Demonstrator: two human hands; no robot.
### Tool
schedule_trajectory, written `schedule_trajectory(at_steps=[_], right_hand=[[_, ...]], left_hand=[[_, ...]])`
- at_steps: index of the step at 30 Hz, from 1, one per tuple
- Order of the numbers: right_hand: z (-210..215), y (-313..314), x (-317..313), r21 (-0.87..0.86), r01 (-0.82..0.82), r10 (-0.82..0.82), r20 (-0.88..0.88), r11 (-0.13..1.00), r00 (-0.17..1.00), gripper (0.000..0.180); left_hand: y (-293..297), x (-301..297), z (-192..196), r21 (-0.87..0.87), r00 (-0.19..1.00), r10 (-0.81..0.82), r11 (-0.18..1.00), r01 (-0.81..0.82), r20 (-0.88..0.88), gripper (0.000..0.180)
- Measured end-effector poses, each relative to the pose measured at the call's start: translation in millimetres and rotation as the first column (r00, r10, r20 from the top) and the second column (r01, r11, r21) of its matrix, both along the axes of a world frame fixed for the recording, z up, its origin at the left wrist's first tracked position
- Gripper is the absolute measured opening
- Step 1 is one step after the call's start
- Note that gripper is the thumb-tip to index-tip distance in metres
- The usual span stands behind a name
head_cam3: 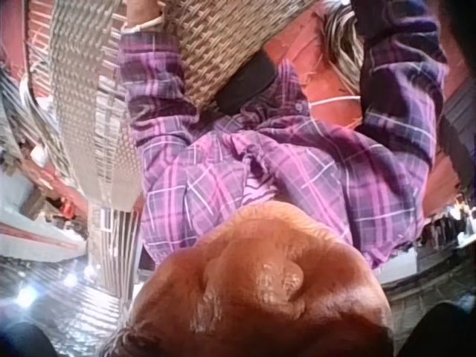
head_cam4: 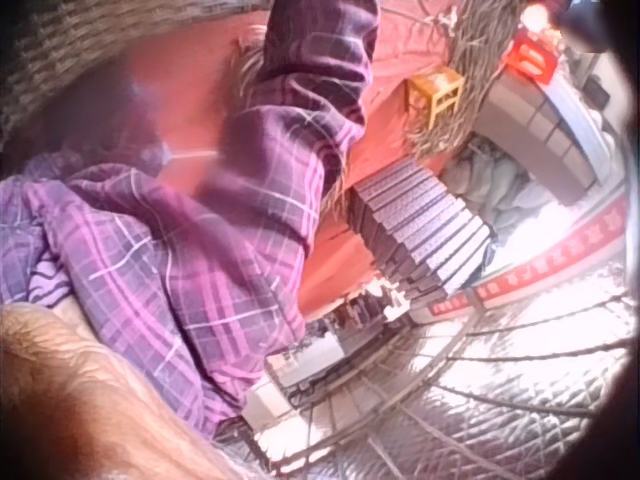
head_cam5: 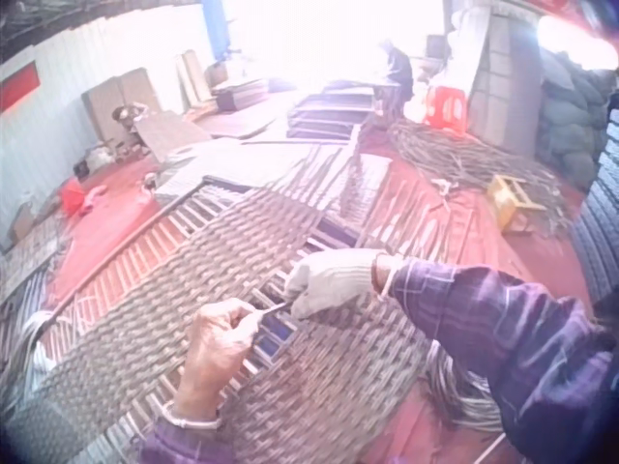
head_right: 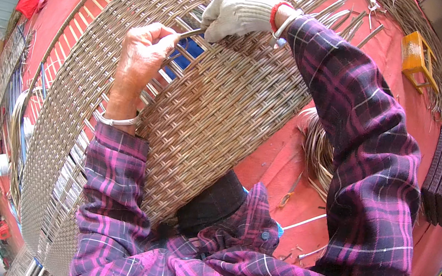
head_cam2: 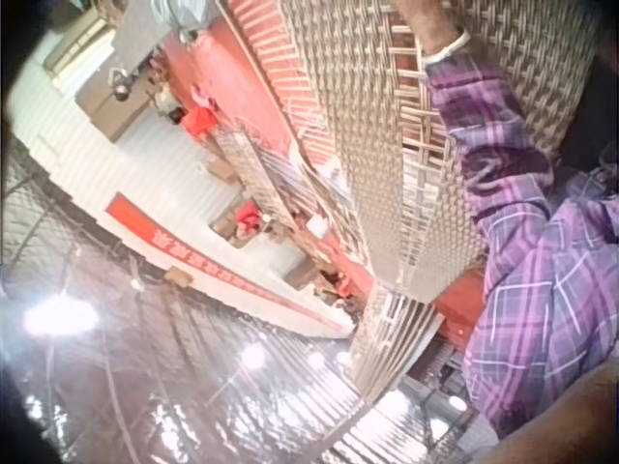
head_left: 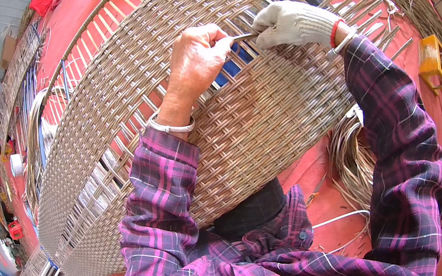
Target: The person weaves a large basket by hand, interlacing flexible reed strips through a vertical frame. They repeatedly pull and tighten the strips to form a tight weave pattern.
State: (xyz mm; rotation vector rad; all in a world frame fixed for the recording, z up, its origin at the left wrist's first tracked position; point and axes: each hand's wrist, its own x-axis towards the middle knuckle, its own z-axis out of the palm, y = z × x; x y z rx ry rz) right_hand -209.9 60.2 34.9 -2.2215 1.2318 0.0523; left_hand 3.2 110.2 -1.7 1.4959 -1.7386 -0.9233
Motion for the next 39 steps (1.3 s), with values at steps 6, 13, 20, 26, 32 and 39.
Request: schedule_trajectory(at_steps=[6, 13, 20, 26, 32, 39], right_hand=[[4, 3, -8, 0.048, 0.093, -0.103, 0.308, 0.994, 0.946, 0.021], [49, -24, -52, -0.221, 0.040, 0.064, 0.443, 0.974, 0.894, 0.016], [-4, 12, -32, -0.443, 0.097, 0.019, 0.250, 0.891, 0.968, 0.025], [-13, 11, -11, -0.469, 0.020, 0.027, 0.094, 0.883, 0.995, 0.017], [-20, 6, -34, -0.146, 0.286, -0.159, 0.560, 0.947, 0.813, 0.017], [-10, 1, -86, -0.075, 0.469, -0.309, 0.660, 0.880, 0.685, 0.025]], left_hand=[[5, 2, -14, -0.100, 0.990, 0.051, 0.993, -0.064, -0.132, 0.015], [15, -17, -3, -0.253, 0.998, 0.029, 0.967, -0.043, -0.062, 0.009], [5, -27, 3, -0.350, 0.992, 0.030, 0.937, 0.015, 0.122, 0.005], [9, -14, -15, -0.338, 0.994, 0.062, 0.941, -0.028, 0.090, 0.006], [2, -28, -3, -0.310, 0.999, -0.030, 0.950, 0.024, -0.014, 0.012], [-6, -22, 33, -0.138, 0.891, -0.370, 0.928, 0.345, -0.264, 0.035]])
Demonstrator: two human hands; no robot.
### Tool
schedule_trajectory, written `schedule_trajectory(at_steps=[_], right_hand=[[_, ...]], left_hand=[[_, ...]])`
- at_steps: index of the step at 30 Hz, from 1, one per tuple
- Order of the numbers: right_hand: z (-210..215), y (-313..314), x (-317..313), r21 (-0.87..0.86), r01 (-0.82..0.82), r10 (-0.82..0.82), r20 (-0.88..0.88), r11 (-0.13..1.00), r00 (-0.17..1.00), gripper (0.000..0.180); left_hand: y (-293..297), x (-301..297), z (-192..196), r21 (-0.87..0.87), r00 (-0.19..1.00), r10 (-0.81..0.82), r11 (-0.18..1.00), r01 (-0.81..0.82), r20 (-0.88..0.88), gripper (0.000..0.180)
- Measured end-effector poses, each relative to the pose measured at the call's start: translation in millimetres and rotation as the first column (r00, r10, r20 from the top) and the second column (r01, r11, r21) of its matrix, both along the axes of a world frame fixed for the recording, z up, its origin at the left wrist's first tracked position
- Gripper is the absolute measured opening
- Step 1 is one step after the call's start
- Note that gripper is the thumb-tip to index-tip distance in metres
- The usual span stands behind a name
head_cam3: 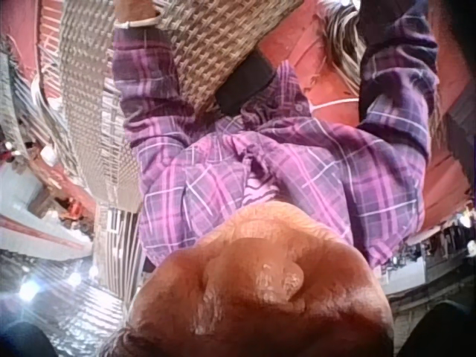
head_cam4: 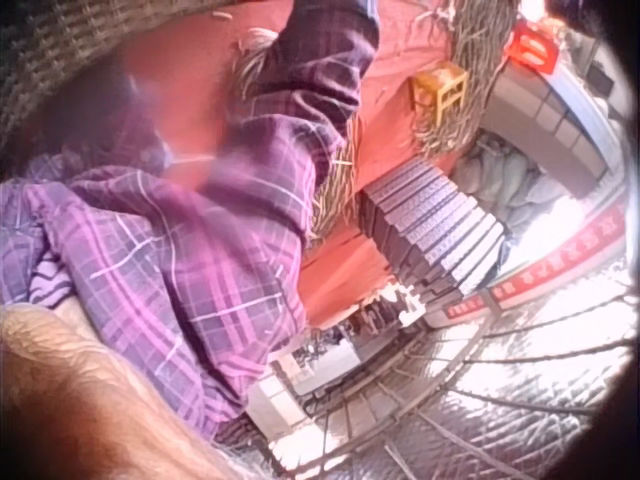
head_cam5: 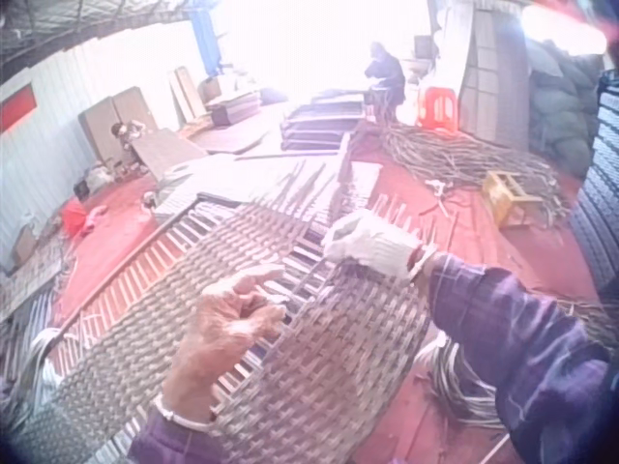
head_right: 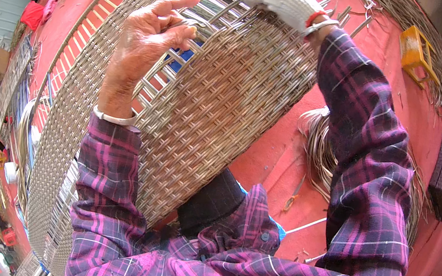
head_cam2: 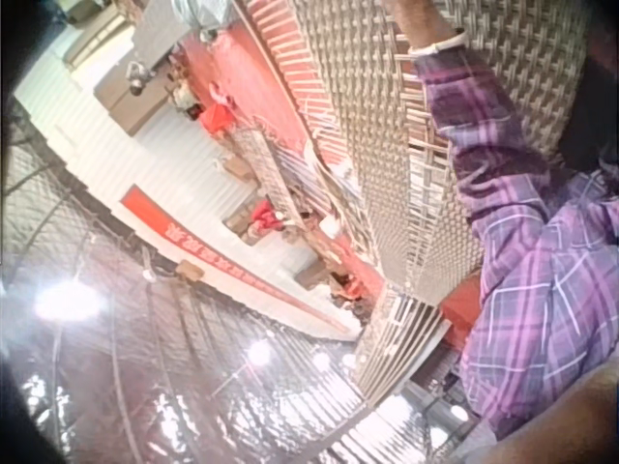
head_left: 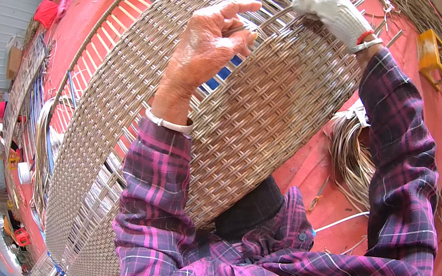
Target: The person weaves a large basket by hand, interlacing flexible reed strips through a vertical frame. They repeatedly pull and tighten the strips to form a tight weave pattern.
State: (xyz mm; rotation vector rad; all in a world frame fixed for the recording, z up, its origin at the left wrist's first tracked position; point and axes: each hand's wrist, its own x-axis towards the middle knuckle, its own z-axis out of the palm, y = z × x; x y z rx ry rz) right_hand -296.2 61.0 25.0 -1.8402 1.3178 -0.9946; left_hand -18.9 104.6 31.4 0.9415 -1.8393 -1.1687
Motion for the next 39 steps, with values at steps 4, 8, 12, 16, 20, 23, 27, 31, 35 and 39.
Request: schedule_trajectory(at_steps=[4, 8, 12, 16, 20, 23, 27, 31, 35, 39], right_hand=[[41, -3, -28, -0.196, 0.036, -0.065, -0.142, 0.980, 0.988, 0.017], [89, 4, -34, -0.375, 0.009, -0.111, -0.252, 0.927, 0.961, 0.011], [124, 25, -21, -0.327, 0.019, -0.032, -0.037, 0.945, 0.999, 0.008], [140, 38, -12, -0.327, -0.103, 0.065, -0.125, 0.939, 0.990, 0.010], [88, 28, 9, -0.271, -0.040, 0.106, 0.232, 0.962, 0.967, 0.012], [30, 19, 25, -0.152, -0.003, -0.024, -0.173, 0.988, 0.985, 0.034], [-9, 3, 48, -0.242, -0.015, -0.136, -0.593, 0.970, 0.794, 0.037], [-11, -2, 65, -0.292, -0.017, -0.206, -0.713, 0.956, 0.670, 0.021], [-9, -4, 73, -0.248, -0.077, -0.160, -0.800, 0.966, 0.579, 0.021], [-5, -14, 71, -0.096, -0.168, 0.003, -0.861, 0.981, 0.508, 0.024]], left_hand=[[0, -14, -22, -0.373, 0.942, 0.211, 0.922, -0.103, 0.262, 0.033], [-5, -25, -24, -0.573, 0.922, 0.316, 0.807, -0.139, 0.222, 0.025], [-21, -63, 2, -0.683, 0.963, 0.251, 0.721, -0.121, 0.094, 0.023], [-29, -83, 21, -0.197, 0.935, -0.181, 0.972, 0.125, -0.304, 0.028], [-26, -56, 20, -0.101, 0.969, 0.071, 0.990, -0.097, -0.236, 0.016], [-27, -28, 6, -0.075, 0.963, 0.268, 0.961, -0.268, -0.003, 0.015], [-22, -21, -21, -0.022, 0.935, 0.348, 0.937, -0.347, 0.072, 0.010], [-7, -18, -25, -0.231, 0.926, 0.377, 0.901, -0.367, 0.001, 0.011], [7, -20, -16, -0.261, 0.870, 0.467, 0.869, -0.420, 0.155, 0.012], [-4, -41, -22, -0.663, 0.696, 0.534, 0.740, -0.110, 0.480, 0.016]])
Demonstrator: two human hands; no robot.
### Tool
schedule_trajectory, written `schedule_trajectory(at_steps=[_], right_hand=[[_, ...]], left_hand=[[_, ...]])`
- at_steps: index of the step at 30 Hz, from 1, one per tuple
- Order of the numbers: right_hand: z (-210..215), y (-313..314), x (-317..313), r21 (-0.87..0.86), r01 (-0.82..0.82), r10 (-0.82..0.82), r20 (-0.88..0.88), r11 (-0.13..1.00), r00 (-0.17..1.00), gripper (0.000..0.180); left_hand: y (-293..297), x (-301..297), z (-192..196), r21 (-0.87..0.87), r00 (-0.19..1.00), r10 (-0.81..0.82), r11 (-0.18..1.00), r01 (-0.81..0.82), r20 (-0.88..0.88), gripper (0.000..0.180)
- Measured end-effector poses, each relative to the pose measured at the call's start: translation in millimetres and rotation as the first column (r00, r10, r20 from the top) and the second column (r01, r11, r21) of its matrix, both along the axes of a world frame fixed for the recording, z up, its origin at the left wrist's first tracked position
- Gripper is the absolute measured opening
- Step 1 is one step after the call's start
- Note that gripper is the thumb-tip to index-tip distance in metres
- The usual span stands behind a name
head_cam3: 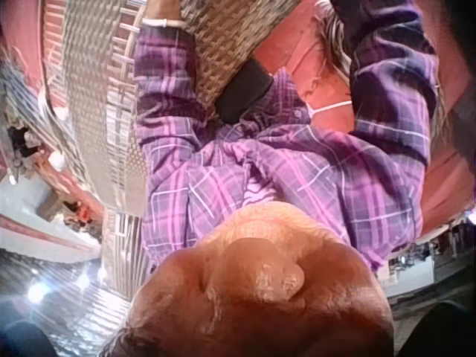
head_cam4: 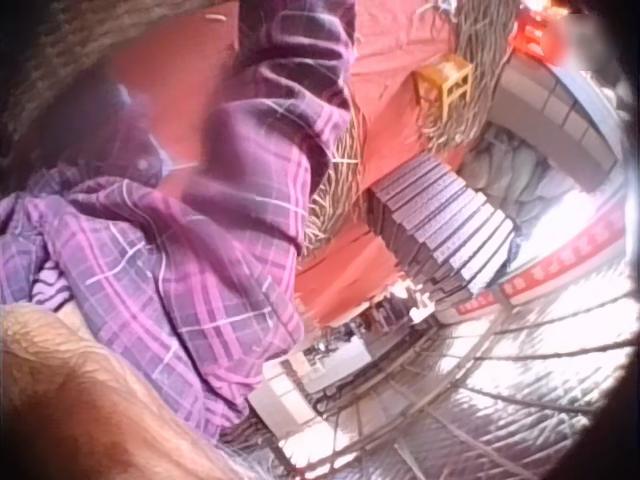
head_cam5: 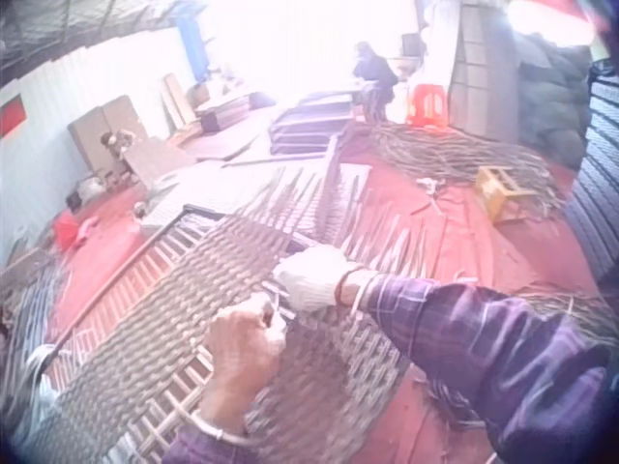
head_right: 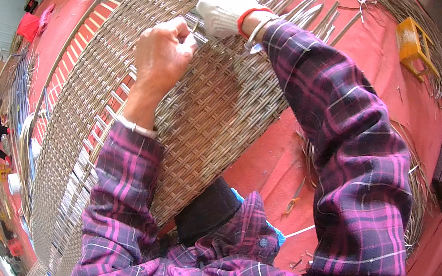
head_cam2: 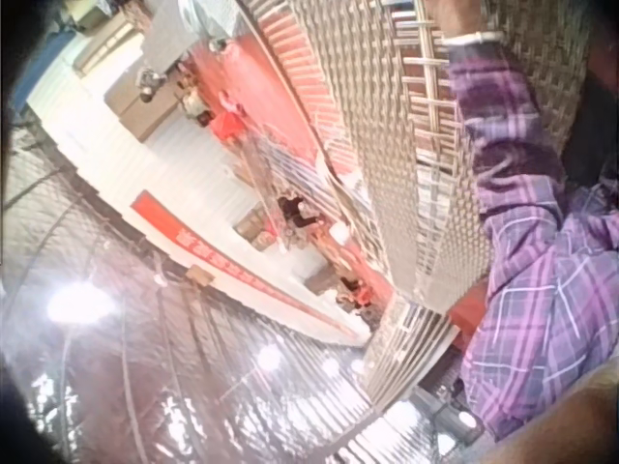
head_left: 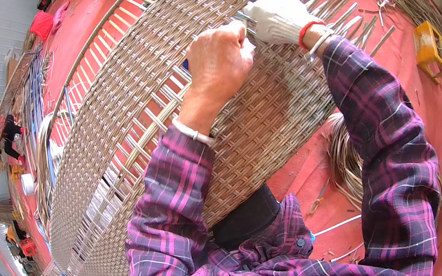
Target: The person weaves a large basket by hand, interlacing flexible reed strips through a vertical frame. They repeatedly pull and tighten the strips to form a tight weave pattern.
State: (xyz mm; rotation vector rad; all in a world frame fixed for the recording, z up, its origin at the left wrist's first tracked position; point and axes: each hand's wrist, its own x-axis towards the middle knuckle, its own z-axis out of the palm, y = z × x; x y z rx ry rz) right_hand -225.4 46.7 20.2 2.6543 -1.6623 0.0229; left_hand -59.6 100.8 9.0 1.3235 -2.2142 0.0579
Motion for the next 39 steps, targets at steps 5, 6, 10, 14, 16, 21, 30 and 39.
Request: schedule_trajectory(at_steps=[5, 6, 10, 14, 16, 21, 30, 39], right_hand=[[10, -12, -10, 0.160, -0.101, 0.077, 0.148, 0.982, 0.986, 0.041], [12, -15, -11, 0.218, -0.118, 0.082, 0.168, 0.969, 0.982, 0.044], [13, -21, -16, 0.416, -0.095, -0.003, 0.229, 0.904, 0.973, 0.038], [22, -23, -26, 0.386, -0.151, 0.032, 0.298, 0.910, 0.954, 0.026], [34, -27, -31, 0.280, -0.259, 0.137, 0.390, 0.924, 0.911, 0.019], [53, -39, -46, -0.022, -0.326, 0.310, 0.371, 0.945, 0.875, 0.014], [7, -7, -62, -0.206, 0.139, -0.047, 0.396, 0.969, 0.917, 0.014], [97, -21, -111, -0.660, 0.050, 0.160, 0.254, 0.750, 0.954, 0.014]], left_hand=[[-32, 7, -9, 0.398, 0.933, 0.110, 0.916, 0.038, -0.342, 0.018], [-34, 7, -11, 0.385, 0.940, 0.089, 0.921, 0.048, -0.330, 0.018], [-35, 5, -18, 0.359, 0.906, 0.130, 0.933, 0.026, -0.403, 0.017], [-29, 0, -25, 0.282, 0.894, 0.152, 0.959, -0.030, -0.421, 0.015], [-26, -1, -29, 0.268, 0.876, 0.143, 0.963, -0.016, -0.461, 0.013], [-14, -13, -41, 0.055, 0.854, 0.049, 0.998, -0.024, -0.519, 0.012], [-20, -24, -36, -0.029, 0.892, -0.023, 1.000, 0.011, -0.451, 0.011], [-25, -33, -18, -0.050, 0.834, -0.151, 0.988, 0.148, -0.530, 0.020]])
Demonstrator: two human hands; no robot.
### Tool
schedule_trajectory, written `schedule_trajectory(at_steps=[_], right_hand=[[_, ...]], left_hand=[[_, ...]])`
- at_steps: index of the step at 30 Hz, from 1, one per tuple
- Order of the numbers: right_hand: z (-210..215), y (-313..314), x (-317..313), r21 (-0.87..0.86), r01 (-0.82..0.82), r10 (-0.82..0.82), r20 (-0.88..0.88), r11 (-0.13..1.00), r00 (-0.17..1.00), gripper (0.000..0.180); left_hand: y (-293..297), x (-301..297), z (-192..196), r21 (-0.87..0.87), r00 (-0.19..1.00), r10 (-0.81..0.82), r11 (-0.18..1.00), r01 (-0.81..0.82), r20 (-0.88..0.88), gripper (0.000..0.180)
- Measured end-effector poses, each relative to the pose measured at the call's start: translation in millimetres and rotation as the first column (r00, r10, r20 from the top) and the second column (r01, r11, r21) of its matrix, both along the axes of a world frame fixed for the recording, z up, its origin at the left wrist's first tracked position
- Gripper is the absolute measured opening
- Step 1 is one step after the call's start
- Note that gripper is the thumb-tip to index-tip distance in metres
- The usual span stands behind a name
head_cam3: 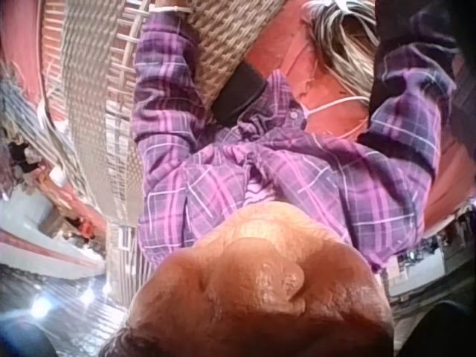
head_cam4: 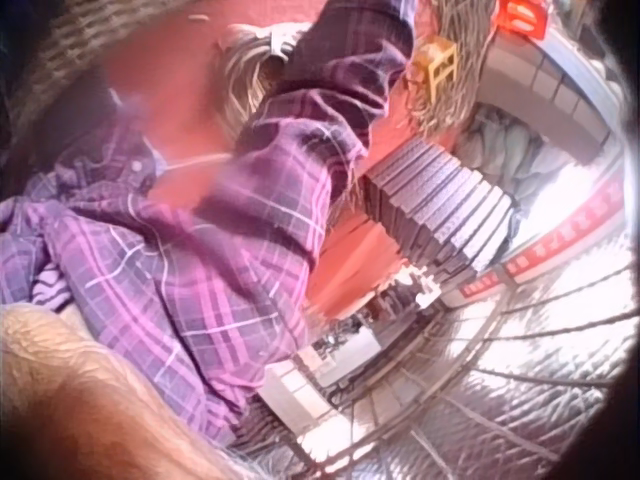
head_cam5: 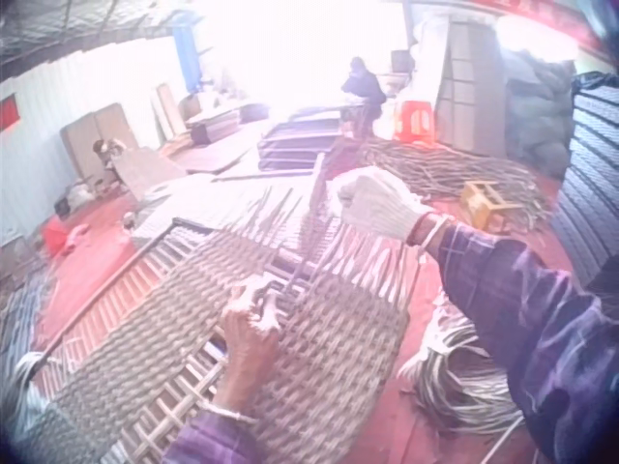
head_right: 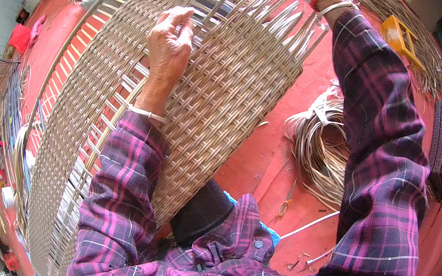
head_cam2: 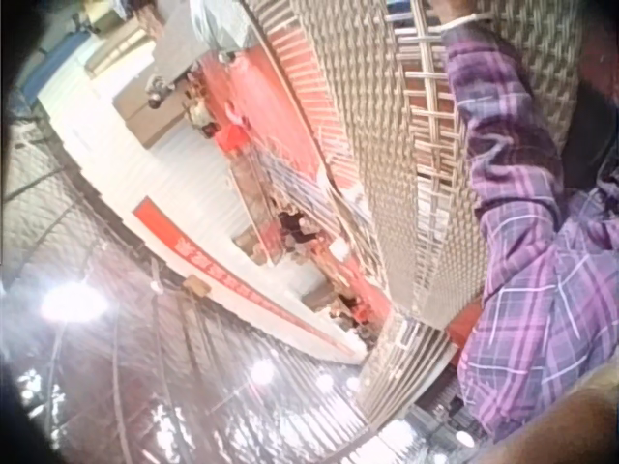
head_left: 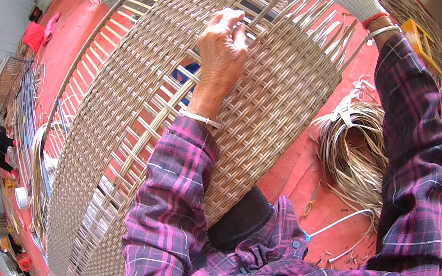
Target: The person weaves a large basket by hand, interlacing flexible reed strips through a vertical frame. They repeatedly pull and tighten the strips to form a tight weave pattern.
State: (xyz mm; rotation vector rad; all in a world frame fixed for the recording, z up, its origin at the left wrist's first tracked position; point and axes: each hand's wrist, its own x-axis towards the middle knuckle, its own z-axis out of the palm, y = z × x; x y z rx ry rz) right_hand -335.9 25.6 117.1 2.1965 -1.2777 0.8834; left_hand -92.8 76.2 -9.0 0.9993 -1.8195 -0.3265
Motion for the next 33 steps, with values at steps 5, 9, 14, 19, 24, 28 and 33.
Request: schedule_trajectory(at_steps=[5, 9, 14, 19, 24, 28, 33], right_hand=[[32, 38, 35, 0.010, -0.283, 0.282, 0.061, 0.959, 0.958, 0.013], [16, 39, 28, 0.319, -0.381, 0.193, 0.491, 0.868, 0.850, 0.014], [-86, 20, 37, 0.500, 0.047, -0.116, 0.107, 0.865, 0.987, 0.025], [-110, 3, 39, 0.662, -0.125, -0.145, 0.337, 0.739, 0.930, 0.021], [-105, 10, 32, 0.659, -0.489, -0.282, 0.717, 0.572, 0.637, 0.023], [-118, 16, 34, 0.402, -0.662, -0.172, 0.907, 0.633, 0.385, 0.028], [-129, 8, 21, 0.539, -0.421, -0.056, 0.661, 0.729, 0.748, 0.034]], left_hand=[[-16, -31, 32, 0.077, 0.950, -0.241, 0.962, 0.260, -0.196, 0.025], [-20, -22, 41, 0.220, 0.823, -0.323, 0.859, 0.462, -0.468, 0.018], [-17, -2, 31, 0.393, 0.833, -0.092, 0.850, 0.352, -0.546, 0.013], [-20, 0, 8, 0.435, 0.908, -0.079, 0.858, 0.272, -0.411, 0.014], [-25, -8, -12, 0.446, 0.982, -0.037, 0.887, 0.118, -0.185, 0.015], [-22, -27, -12, 0.282, 0.997, 0.064, 0.957, -0.073, 0.040, 0.015], [-26, -52, -8, 0.098, 0.979, 0.165, 0.979, -0.177, 0.120, 0.013]])
